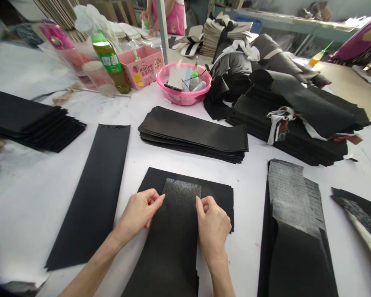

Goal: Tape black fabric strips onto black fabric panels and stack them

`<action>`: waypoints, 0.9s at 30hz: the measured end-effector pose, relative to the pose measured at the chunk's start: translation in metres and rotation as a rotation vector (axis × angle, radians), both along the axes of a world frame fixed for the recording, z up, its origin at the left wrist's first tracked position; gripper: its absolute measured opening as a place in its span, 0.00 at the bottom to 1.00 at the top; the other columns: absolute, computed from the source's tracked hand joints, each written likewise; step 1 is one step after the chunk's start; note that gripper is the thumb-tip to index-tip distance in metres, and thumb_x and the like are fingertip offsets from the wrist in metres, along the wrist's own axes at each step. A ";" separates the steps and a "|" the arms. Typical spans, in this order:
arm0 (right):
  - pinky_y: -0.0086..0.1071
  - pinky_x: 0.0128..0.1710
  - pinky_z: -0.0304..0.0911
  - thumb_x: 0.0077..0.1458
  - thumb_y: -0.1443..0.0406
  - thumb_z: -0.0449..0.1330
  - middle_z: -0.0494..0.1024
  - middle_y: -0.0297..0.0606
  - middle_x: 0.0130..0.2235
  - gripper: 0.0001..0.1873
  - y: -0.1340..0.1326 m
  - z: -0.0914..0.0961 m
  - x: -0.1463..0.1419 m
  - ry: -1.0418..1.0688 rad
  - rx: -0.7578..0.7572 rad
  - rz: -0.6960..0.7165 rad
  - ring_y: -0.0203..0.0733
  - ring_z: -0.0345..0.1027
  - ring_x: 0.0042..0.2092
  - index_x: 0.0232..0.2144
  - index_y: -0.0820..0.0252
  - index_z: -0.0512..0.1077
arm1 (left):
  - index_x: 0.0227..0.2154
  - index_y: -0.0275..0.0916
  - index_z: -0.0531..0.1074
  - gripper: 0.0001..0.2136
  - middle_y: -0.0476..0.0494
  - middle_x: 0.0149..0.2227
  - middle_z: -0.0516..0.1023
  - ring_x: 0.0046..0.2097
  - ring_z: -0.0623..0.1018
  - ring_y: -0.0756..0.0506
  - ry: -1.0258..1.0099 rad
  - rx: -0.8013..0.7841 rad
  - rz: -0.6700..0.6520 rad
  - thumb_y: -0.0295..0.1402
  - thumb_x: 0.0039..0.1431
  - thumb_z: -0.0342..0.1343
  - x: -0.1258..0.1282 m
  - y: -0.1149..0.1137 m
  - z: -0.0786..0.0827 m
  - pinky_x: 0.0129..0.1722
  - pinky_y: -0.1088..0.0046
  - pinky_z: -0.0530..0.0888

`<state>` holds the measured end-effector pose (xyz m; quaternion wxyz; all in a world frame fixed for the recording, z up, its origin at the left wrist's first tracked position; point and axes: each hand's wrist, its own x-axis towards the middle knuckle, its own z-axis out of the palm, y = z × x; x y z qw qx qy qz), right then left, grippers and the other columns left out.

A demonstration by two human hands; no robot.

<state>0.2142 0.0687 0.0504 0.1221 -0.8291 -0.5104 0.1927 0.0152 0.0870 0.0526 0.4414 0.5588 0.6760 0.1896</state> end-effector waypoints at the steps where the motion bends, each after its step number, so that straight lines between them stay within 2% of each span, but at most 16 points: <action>1: 0.30 0.26 0.45 0.59 0.50 0.55 0.72 0.27 0.20 0.20 0.000 0.000 0.000 0.002 0.000 -0.003 0.39 0.65 0.25 0.21 0.53 0.69 | 0.21 0.40 0.63 0.19 0.57 0.13 0.66 0.12 0.69 0.50 -0.001 -0.002 0.004 0.48 0.61 0.49 0.000 0.000 0.000 0.13 0.79 0.60; 27: 0.30 0.25 0.45 0.59 0.52 0.55 0.73 0.28 0.21 0.19 0.000 0.005 -0.002 0.004 0.009 0.005 0.38 0.66 0.25 0.21 0.54 0.70 | 0.21 0.40 0.63 0.18 0.55 0.13 0.67 0.12 0.68 0.51 0.023 0.012 0.007 0.48 0.61 0.48 0.001 -0.001 -0.002 0.15 0.78 0.60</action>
